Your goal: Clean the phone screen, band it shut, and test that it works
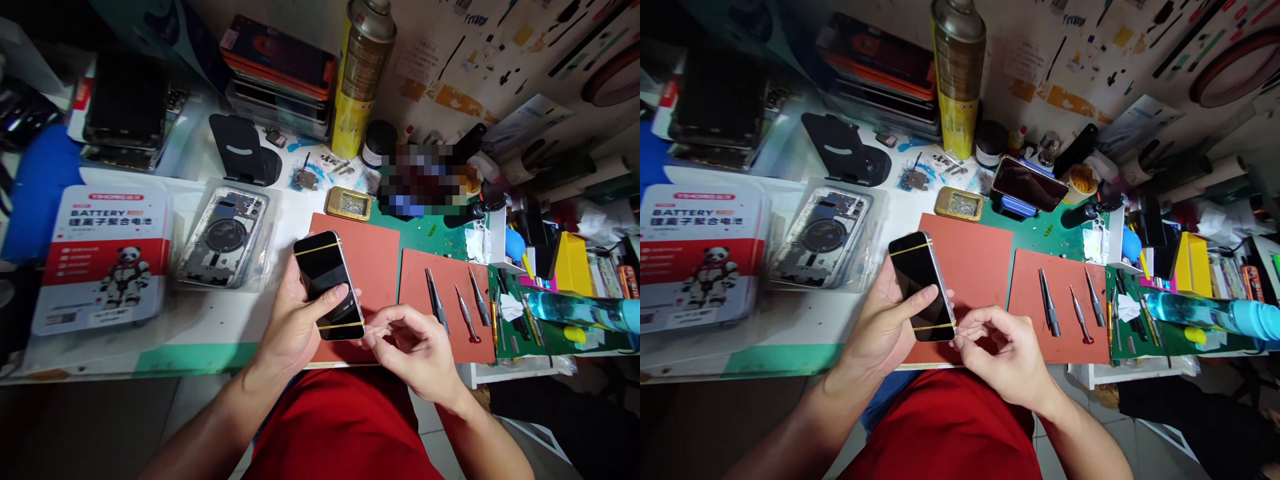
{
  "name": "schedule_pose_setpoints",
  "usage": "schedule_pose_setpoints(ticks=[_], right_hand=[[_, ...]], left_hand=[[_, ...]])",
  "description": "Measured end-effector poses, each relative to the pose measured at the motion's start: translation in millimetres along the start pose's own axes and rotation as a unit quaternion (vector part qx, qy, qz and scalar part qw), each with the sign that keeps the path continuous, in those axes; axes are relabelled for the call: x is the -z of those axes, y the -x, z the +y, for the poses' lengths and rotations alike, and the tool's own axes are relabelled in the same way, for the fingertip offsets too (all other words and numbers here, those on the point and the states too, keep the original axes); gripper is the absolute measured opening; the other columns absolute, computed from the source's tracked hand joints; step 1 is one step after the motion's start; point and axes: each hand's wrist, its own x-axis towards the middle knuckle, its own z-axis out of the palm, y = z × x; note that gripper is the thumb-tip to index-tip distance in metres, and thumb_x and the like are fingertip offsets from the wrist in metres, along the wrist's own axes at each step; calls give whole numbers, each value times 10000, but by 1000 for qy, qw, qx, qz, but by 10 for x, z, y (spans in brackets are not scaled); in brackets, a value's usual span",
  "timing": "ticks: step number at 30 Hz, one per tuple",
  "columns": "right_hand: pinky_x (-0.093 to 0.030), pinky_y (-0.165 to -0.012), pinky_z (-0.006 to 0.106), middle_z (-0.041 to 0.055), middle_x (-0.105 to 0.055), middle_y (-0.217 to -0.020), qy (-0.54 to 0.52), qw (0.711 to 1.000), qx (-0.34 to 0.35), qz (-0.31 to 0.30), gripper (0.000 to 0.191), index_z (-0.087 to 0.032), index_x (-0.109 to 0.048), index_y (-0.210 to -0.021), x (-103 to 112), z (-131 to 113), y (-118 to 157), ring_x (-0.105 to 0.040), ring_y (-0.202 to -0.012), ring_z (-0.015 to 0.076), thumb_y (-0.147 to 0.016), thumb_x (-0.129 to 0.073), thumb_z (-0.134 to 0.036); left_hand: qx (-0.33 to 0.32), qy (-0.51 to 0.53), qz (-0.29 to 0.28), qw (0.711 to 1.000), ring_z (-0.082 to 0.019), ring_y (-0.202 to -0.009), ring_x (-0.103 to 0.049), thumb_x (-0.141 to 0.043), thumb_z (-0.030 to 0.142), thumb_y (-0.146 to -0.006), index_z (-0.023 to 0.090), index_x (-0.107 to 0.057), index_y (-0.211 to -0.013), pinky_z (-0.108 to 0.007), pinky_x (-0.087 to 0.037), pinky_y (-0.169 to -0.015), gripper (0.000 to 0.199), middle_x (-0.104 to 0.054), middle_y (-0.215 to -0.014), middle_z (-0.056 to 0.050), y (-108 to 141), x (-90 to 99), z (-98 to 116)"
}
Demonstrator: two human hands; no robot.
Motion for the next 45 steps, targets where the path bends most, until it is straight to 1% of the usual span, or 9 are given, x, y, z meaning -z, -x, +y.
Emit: schedule_pose_setpoints(ticks=[3, 8, 13, 18, 27, 35, 40, 42, 45], right_hand=[[-640, -797, 259, 26, -802, -898, -24, 1000, -13, 3, 107, -238, -747, -1029, -3, 4, 13, -755, -795, 139, -935, -779, -197], [-650, -769, 269, 32, -805, -850, -19, 1000, -17, 9, 88, -220, -737, -1020, -4, -8, -3, -767, -767, 150, -939, -772, -227], [-639, -697, 266, 25, -794, -800, 9, 1000, -12, 18, 56, -214, -727, -979, 0, -39, -20, -748, -699, 148, -937, -764, -217], [-621, -646, 254, 8, -781, -767, 10, 1000, -15, 20, 44, -222, -717, -953, 11, -53, -28, -725, -652, 138, -937, -756, -212], [-645, -750, 274, 13, -792, -842, 18, 1000, 7, 8, 100, -223, -723, -988, 23, -19, -6, -745, -737, 142, -920, -751, -155], [-633, -686, 273, 9, -770, -783, 17, 1000, -9, 19, 41, -220, -726, -960, 25, -21, -24, -714, -668, 139, -937, -758, -211], [-657, -796, 315, 36, -802, -874, -23, 1000, -20, -3, 67, -230, -735, -1017, 30, -23, 19, -773, -785, 174, -953, -755, -222], [-660, -789, 328, 50, -809, -879, -40, 998, -42, 2, 81, -224, -742, -1031, 13, -41, 21, -785, -799, 191, -971, -754, -276], [-657, -734, 308, 38, -795, -815, -55, 995, -73, 39, 149, -212, -759, -966, -36, -65, -5, -772, -739, 182, -926, -825, -340]], left_hand=[[7, -2, -3, 1000, -146, -784, -762, -907, 131, -793, 334, -626, -1347, -310, -709, -745, 654, -703, -1023, 28, -8, 0, 13], [13, -14, -2, 1000, -171, -744, -772, -917, 151, -779, 336, -592, -1384, -290, -695, -647, 712, -689, -983, 36, 3, -27, 38], [5, -26, 5, 1000, -169, -765, -762, -925, 168, -768, 311, -605, -1352, -319, -703, -716, 682, -698, -1016, 16, 22, -59, 38], [19, -21, 12, 1000, -174, -770, -757, -926, 163, -756, 340, -550, -1430, -356, -709, -730, 792, -706, -1066, 12, 37, -86, 41], [6, -4, 20, 1000, -156, -784, -752, -931, 128, -745, 301, -567, -1401, -314, -709, -721, 769, -703, -1087, 16, 16, -94, 43], [9, -13, 16, 1000, -156, -761, -757, -934, 132, -741, 312, -588, -1360, -311, -704, -712, 732, -708, -1036, 27, 34, -109, 49], [-6, -29, 21, 999, -165, -785, -757, -933, 167, -749, 321, -631, -1285, -331, -704, -725, 634, -705, -1031, 31, 31, -107, 62], [-12, -43, 23, 999, -174, -771, -764, -935, 187, -752, 328, -616, -1307, -342, -706, -711, 655, -715, -1081, 16, 37, -116, 72], [-25, -49, 31, 998, -179, -750, -776, -950, 186, -730, 358, -539, -1420, -341, -708, -690, 822, -713, -1234, -19, 52, -137, 76]])
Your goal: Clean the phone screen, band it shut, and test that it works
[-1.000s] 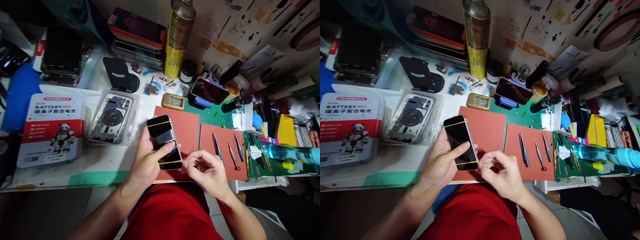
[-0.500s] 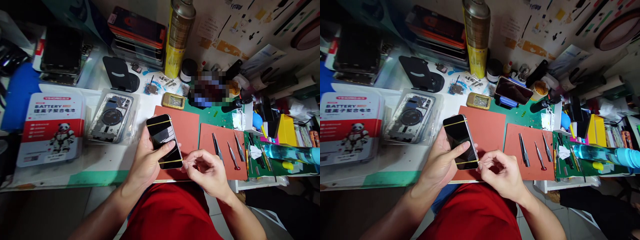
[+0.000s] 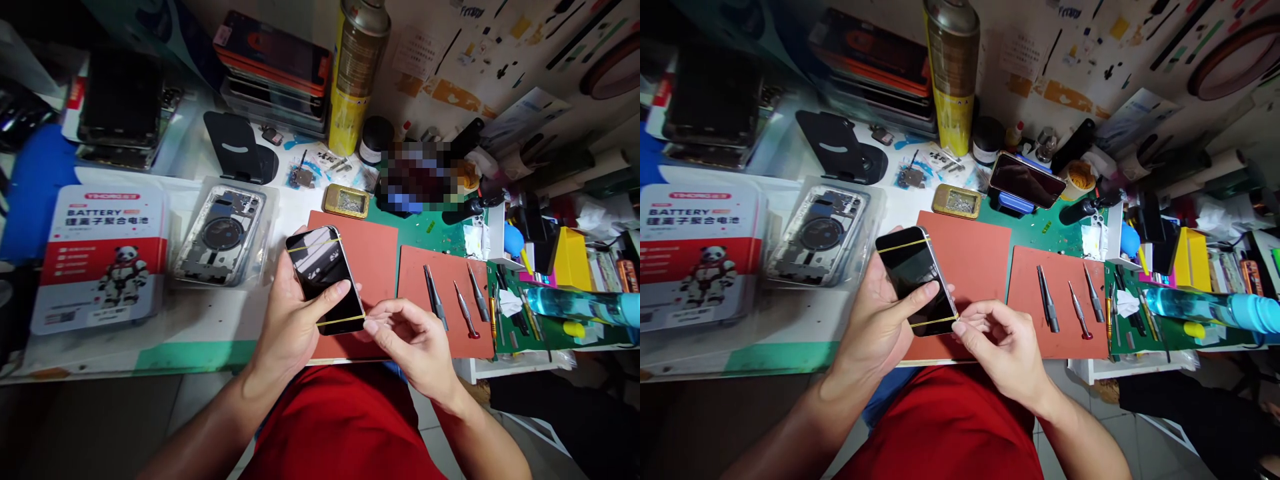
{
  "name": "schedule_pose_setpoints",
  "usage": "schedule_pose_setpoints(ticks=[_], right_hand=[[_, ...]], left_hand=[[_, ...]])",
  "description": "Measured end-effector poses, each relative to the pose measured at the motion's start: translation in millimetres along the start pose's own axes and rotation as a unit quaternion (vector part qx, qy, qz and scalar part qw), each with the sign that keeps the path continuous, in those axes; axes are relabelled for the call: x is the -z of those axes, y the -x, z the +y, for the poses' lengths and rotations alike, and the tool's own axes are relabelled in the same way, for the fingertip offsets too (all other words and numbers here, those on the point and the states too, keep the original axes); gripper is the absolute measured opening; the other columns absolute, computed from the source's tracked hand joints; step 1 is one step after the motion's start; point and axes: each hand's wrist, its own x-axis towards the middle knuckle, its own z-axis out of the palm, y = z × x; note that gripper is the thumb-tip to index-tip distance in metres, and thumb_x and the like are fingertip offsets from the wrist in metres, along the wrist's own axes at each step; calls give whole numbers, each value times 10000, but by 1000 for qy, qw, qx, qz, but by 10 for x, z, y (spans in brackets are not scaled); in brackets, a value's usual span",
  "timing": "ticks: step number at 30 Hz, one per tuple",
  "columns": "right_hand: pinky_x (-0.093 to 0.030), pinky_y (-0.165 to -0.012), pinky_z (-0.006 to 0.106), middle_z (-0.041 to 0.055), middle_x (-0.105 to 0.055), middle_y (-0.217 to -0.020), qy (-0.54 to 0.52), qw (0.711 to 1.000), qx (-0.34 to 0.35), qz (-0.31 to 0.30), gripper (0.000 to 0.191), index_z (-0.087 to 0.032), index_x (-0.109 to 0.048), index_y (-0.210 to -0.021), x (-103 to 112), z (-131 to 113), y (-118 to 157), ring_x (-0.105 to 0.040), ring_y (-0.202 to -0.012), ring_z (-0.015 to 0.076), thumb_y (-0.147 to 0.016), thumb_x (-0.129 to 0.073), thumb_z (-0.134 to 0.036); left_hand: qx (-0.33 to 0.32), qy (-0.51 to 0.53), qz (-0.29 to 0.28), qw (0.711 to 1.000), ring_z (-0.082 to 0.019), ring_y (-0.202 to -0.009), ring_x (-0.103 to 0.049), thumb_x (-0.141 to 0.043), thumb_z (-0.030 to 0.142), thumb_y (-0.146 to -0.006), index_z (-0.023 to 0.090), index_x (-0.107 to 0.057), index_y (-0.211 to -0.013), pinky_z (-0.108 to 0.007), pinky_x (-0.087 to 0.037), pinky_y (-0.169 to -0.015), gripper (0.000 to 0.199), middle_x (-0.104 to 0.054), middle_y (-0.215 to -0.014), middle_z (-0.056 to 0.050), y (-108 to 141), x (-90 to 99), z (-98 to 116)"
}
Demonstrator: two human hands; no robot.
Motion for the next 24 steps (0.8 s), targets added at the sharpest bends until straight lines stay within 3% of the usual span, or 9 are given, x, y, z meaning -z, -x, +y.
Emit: schedule_pose_setpoints(ticks=[5, 9, 15, 20, 24], right_hand=[[-646, -670, 245, 2, -775, -724, -84, 995, -55, 19, 184, -202, -773, -900, -25, 31, -41, -750, -650, 137, -852, -907, -319], [-684, -748, 307, 41, -830, -799, -123, 989, -83, -1, 184, -196, -791, -966, 32, 57, -34, -803, -727, 178, -881, -889, -326], [-676, -726, 306, 47, -817, -767, -94, 992, -60, 63, 214, -185, -800, -923, 23, 28, -39, -781, -684, 178, -831, -930, -329], [-678, -757, 310, 36, -812, -814, -104, 993, -51, 25, 245, -207, -812, -1004, -32, 26, -61, -781, -729, 177, -841, -913, -358], [-688, -768, 325, 40, -820, -804, -96, 995, -21, 14, 199, -212, -821, -1024, -38, 6, -45, -805, -745, 191, -881, -877, -339]], left_hand=[[2, 7, 0, 1000, -186, -757, -788, -958, 171, -719, 365, -499, -1467, -349, -714, -702, 898, -713, -1258, -27, 21, -6, -2], [14, 12, 9, 1000, -212, -772, -793, -959, 187, -725, 359, -503, -1476, -365, -714, -690, 896, -726, -1216, -30, 7, 19, 18], [12, 6, 21, 1000, -197, -780, -779, -966, 218, -711, 379, -536, -1454, -338, -701, -657, 873, -681, -1360, -53, -43, 45, 0], [-5, 11, 13, 1000, -169, -793, -766, -951, 184, -723, 363, -564, -1407, -346, -707, -741, 807, -710, -1261, -19, -52, 33, -14], [7, 4, 10, 1000, -191, -766, -781, -952, 202, -728, 343, -570, -1377, -329, -696, -679, 767, -715, -1182, -17, -34, 15, 11]])
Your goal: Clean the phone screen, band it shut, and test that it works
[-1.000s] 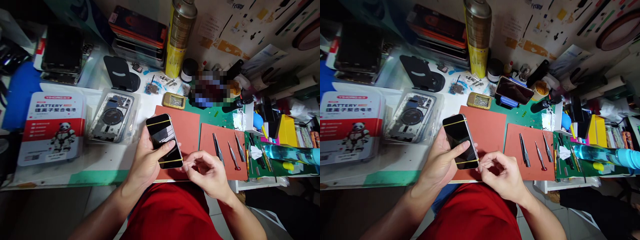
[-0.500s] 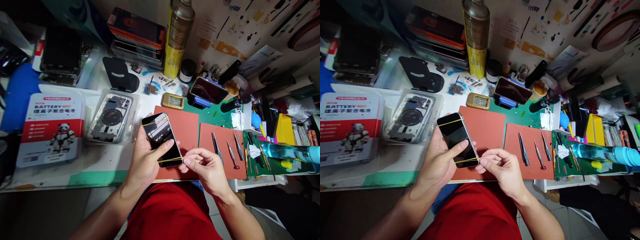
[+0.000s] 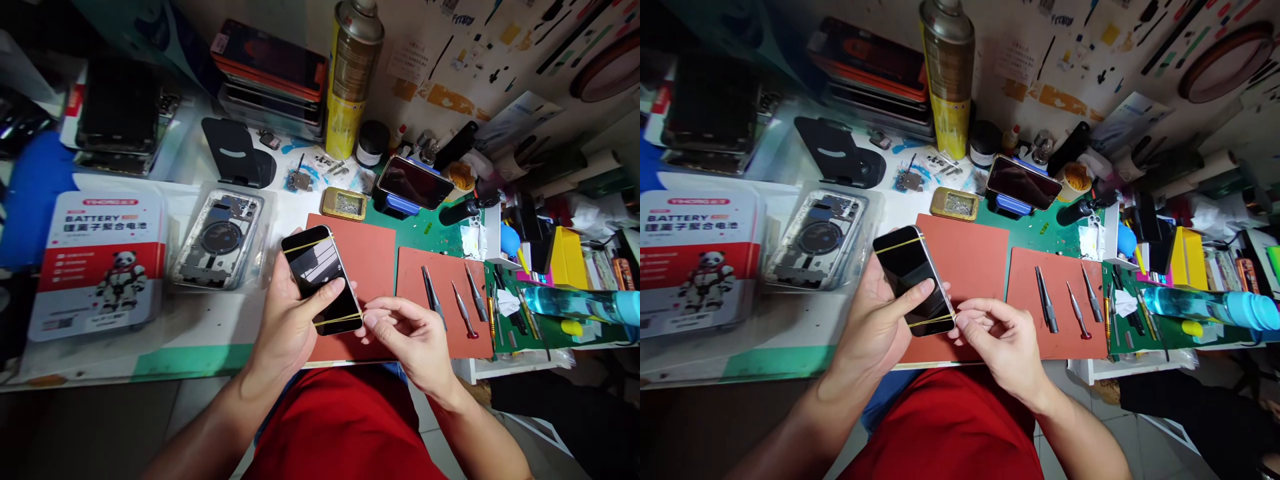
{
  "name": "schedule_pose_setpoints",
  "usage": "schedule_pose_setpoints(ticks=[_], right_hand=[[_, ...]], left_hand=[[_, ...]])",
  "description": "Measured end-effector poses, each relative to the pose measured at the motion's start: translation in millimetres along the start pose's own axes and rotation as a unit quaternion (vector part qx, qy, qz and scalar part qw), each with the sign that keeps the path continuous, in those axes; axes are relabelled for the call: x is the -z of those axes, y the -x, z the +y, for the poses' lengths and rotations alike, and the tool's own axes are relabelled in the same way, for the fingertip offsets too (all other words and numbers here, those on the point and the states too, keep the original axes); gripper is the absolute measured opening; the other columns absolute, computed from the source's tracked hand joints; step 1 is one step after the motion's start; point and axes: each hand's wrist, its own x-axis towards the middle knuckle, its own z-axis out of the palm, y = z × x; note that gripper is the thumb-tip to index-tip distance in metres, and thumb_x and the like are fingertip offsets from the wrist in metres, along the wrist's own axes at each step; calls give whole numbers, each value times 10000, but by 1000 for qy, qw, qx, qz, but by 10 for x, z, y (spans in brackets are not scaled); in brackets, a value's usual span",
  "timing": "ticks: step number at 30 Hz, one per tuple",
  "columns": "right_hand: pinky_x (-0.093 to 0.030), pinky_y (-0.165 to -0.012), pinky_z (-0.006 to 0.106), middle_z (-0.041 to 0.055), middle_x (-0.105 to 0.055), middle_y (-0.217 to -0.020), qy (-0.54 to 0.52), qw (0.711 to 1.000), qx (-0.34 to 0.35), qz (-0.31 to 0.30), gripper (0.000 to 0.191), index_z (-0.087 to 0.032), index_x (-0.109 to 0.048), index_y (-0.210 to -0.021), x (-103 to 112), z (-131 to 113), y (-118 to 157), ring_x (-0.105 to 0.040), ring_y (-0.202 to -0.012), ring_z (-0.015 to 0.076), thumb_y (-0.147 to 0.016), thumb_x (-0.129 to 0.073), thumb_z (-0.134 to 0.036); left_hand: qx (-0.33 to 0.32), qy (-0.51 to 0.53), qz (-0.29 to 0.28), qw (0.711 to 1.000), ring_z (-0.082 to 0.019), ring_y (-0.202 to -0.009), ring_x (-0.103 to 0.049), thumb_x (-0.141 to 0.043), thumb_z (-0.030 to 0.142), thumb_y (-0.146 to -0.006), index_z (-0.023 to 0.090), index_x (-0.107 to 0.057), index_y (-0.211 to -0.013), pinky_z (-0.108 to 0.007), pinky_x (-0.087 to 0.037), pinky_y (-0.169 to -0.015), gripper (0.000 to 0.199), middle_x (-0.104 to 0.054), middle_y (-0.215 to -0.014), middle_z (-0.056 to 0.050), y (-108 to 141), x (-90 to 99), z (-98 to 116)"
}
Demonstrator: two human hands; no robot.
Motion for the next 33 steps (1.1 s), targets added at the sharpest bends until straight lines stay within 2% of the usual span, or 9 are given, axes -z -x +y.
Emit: schedule_pose_setpoints(ticks=[4, 9, 11, 14, 18, 21, 26, 30, 33], right_hand=[[-660, -708, 285, 34, -813, -773, 4, 1000, -10, -5, 166, -213, -828, -1008, 10, -24, -32, -774, -697, 166, -902, -859, -337], [-554, -576, 198, 23, -781, -668, -94, 987, -130, -29, 203, -184, -840, -913, 13, -38, -146, -669, -547, 97, -862, -895, -372], [-553, -580, 183, 25, -787, -688, -140, 976, -163, -32, 208, -177, -844, -915, 9, -33, -158, -694, -579, 100, -831, -917, -352], [-578, -647, 172, 29, -804, -752, -172, 970, -172, -26, 203, -167, -845, -924, -2, 4, -126, -738, -668, 105, -795, -940, -292], [-588, -672, 166, 19, -803, -731, -160, 979, -128, -4, 159, -172, -840, -916, -15, 90, -63, -742, -663, 97, -810, -930, -249], [-636, -689, 221, 29, -822, -750, -115, 991, -74, -11, 137, -189, -835, -973, -1, 122, -45, -765, -665, 128, -870, -891, -260], [-662, -682, 256, 30, -827, -743, -52, 997, -36, -38, 83, -194, -822, -978, 57, 88, -82, -777, -639, 144, -923, -849, -251], [-662, -657, 259, 16, -813, -712, -27, 998, -9, -51, 60, -199, -809, -1003, 81, 95, -95, -770, -612, 145, -962, -807, -243], [-674, -682, 277, 25, -832, -825, 53, 995, 71, -34, 104, -222, -793, -1097, 94, 141, -56, -778, -667, 149, -1015, -731, -207]], left_hand=[[-3, -11, 2, 1000, -194, -761, -782, -956, 211, -724, 331, -561, -1376, -333, -699, -674, 772, -715, -1234, -37, 13, -18, 9], [-10, -13, -9, 1000, -187, -758, -781, -961, 193, -720, 326, -558, -1406, -319, -701, -698, 806, -734, -1143, -24, 9, -21, -5], [-10, -12, -13, 1000, -193, -763, -782, -952, 193, -734, 325, -567, -1388, -325, -701, -690, 770, -730, -1125, -20, 4, -15, -4], [-8, -6, -12, 1000, -200, -733, -780, -943, 195, -742, 322, -572, -1369, -347, -701, -662, 739, -723, -1088, -8, -10, -9, -1], [-9, 8, 4, 1000, -187, -738, -773, -955, 169, -714, 303, -580, -1348, -348, -707, -674, 749, -717, -1129, -8, -27, -9, -14], [-12, 8, 11, 1000, -178, -784, -773, -954, 151, -710, 288, -596, -1311, -332, -709, -699, 713, -712, -1163, -8, -24, -9, -25], [8, 2, -11, 1000, -186, -803, -785, -932, 137, -746, 290, -597, -1333, -348, -713, -736, 693, -717, -1072, 10, 0, 1, -15], [23, 6, -26, 999, -207, -785, -794, -923, 151, -764, 292, -591, -1333, -332, -705, -673, 674, -709, -997, 20, -8, 13, -14], [39, 8, -28, 999, -221, -779, -790, -923, 171, -769, 288, -594, -1315, -334, -699, -638, 648, -709, -962, 15, -22, 19, -20]])
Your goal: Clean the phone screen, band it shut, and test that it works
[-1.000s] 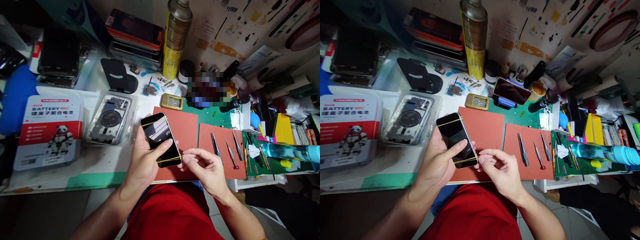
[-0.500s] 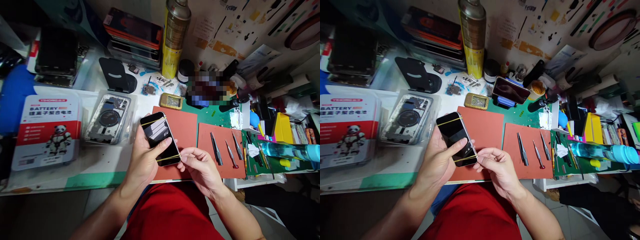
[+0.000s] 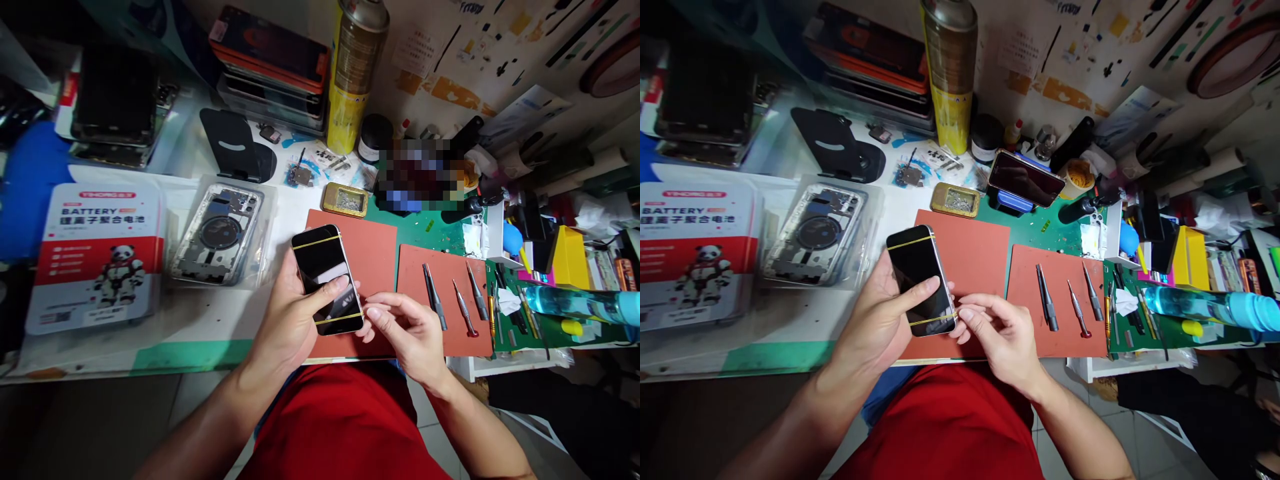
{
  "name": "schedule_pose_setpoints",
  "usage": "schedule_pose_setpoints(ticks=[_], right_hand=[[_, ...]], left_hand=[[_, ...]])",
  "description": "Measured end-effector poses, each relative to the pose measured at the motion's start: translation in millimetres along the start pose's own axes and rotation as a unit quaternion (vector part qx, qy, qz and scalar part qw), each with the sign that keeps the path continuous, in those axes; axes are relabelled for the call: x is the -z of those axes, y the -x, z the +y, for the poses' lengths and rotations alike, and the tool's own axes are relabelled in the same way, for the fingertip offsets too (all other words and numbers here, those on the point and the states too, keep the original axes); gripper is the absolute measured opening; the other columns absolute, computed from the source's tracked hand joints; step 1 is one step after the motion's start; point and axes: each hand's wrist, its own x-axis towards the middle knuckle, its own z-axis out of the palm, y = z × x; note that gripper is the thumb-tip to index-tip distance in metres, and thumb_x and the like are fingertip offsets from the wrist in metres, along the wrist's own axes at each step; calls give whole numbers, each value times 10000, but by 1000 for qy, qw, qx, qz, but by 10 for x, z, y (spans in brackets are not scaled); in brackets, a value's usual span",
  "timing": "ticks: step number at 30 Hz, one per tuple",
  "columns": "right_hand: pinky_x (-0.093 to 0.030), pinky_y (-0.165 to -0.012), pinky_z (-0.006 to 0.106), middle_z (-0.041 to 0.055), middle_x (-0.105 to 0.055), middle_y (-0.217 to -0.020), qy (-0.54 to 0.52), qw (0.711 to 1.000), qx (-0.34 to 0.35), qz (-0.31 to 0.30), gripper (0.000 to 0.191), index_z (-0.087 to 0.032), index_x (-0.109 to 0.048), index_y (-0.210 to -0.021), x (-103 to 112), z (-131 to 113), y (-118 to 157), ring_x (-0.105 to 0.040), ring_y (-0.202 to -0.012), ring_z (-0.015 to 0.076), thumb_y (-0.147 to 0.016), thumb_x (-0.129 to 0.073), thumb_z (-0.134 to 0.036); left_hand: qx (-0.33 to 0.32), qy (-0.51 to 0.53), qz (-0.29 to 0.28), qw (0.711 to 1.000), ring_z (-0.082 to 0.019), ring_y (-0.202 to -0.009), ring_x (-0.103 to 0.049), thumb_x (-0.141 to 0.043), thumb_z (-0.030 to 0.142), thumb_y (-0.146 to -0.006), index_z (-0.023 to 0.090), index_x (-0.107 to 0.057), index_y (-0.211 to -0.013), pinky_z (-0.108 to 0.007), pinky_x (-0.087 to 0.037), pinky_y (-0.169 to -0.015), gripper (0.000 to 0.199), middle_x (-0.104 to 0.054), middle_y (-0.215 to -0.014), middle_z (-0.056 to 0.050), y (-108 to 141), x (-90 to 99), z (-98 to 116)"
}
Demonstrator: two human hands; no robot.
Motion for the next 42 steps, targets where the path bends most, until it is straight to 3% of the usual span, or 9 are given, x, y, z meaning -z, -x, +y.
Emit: schedule_pose_setpoints(ticks=[3, 7, 13, 18, 21, 25, 28, 34, 42], right_hand=[[-684, -746, 284, 40, -842, -1006, 149, 980, 131, 10, 237, -247, -766, -1193, 14, 46, 42, -795, -754, 152, -1015, -693, -110], [-683, -782, 274, 54, -842, -1003, 284, 919, 274, 15, 318, -230, -734, -1230, 33, 93, 36, -818, -846, 181, -992, -676, -28], [-688, -809, 303, 112, -817, -1024, 300, 874, 382, -5, 426, -174, -661, -1341, 45, 198, -35, -808, -913, 201, -979, -605, 42], [-688, -781, 359, 129, -791, -1004, 284, 864, 416, -9, 427, -169, -647, -1347, 54, 289, -92, -784, -881, 217, -984, -554, 37], [-682, -781, 351, 102, -796, -994, 261, 893, 365, 1, 397, -209, -674, -1309, 34, 255, -34, -786, -871, 213, -997, -571, 14], [-688, -799, 327, 50, -808, -980, 104, 986, 124, 27, 272, -248, -681, -1278, -28, 117, 116, -795, -811, 176, -1061, -591, -111], [-689, -830, 351, 57, -823, -985, 23, 999, 23, 21, 172, -223, -706, -1214, -58, 30, 165, -803, -826, 189, -1046, -670, -221], [-664, -776, 302, 24, -824, -850, 54, 998, -12, 29, 108, -229, -717, -1100, -13, -40, 130, -798, -773, 175, -1006, -739, -277], [-652, -752, 264, 26, -844, -866, 110, 994, -4, -3, 107, -231, -688, -1088, 53, -129, 109, -807, -773, 161, -998, -742, -251]], left_hand=[[30, 5, 7, 1000, -210, -764, -778, -939, 176, -744, 271, -613, -1279, -347, -700, -665, 634, -704, -941, 16, -7, -2, -2], [60, 9, -3, 998, -189, -775, -768, -938, 179, -747, 269, -615, -1294, -312, -684, -681, 642, -714, -941, 16, -7, -9, 6], [98, 20, -20, 995, -177, -775, -762, -930, 193, -758, 244, -612, -1304, -277, -664, -691, 634, -715, -894, 18, 7, -21, 2], [98, 15, -25, 995, -170, -778, -757, -916, 197, -773, 209, -615, -1257, -258, -649, -716, 569, -726, -867, 3, 32, -29, -24], [93, 13, -23, 995, -184, -785, -760, -917, 201, -769, 227, -607, -1276, -287, -662, -712, 595, -729, -881, 3, 35, -31, -2], [57, 2, 16, 998, -210, -772, -763, -945, 208, -723, 265, -603, -1296, -321, -673, -636, 670, -715, -917, 14, 1, -33, 39], [27, -7, 24, 999, -209, -783, -775, -961, 193, -698, 258, -620, -1276, -328, -683, -675, 675, -709, -961, 12, -23, -34, 27], [4, -26, 13, 1000, -200, -776, -776, -952, 177, -722, 282, -603, -1321, -344, -698, -701, 702, -717, -980, 6, 16, -48, 1], [-12, -76, 10, 997, -197, -815, -762, -960, 231, -719, 281, -630, -1266, -342, -683, -735, 641, -707, -1034, -8, 37, -58, 33]])
